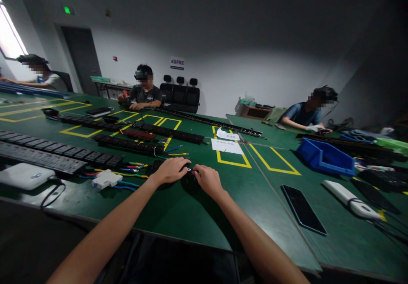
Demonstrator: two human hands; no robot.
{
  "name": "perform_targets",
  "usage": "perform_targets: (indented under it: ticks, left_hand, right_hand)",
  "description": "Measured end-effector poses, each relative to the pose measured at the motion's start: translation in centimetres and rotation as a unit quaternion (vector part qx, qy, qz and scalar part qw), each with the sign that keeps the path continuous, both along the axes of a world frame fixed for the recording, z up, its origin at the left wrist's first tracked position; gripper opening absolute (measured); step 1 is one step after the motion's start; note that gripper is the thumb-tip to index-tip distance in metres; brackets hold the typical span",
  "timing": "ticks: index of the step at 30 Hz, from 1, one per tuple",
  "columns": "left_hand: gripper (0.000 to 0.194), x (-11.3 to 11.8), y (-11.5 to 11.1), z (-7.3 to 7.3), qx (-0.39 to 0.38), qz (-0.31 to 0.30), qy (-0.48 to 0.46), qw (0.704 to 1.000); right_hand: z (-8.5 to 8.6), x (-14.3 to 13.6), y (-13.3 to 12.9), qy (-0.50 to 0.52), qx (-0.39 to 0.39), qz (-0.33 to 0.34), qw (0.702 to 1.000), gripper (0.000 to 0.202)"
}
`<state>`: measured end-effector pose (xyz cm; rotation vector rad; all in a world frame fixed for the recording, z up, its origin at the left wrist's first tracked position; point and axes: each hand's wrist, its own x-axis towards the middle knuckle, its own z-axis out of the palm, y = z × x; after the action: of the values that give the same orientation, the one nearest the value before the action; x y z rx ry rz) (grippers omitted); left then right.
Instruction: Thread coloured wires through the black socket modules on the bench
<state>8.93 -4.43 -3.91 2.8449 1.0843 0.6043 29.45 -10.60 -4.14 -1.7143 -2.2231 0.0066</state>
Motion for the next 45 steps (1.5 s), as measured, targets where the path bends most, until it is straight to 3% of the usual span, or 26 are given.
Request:
perform_targets:
  ticks: [16, 45]
  left_hand:
    - [0.037, 0.04, -0.29, 0.31, 0.002, 0.004, -0.001, 1.000]
    - [0.041, -0.05, -0.21, 0.16, -0.002, 0.001, -0.002, 1.000]
  right_hand:
    - [1.01, -0.05, -0.31, -0.018, -0.012, 0.008, 1.000, 0.018]
    - [0.79, 0.10, -0.67, -0.007, -0.014, 0.015, 1.000, 0.022]
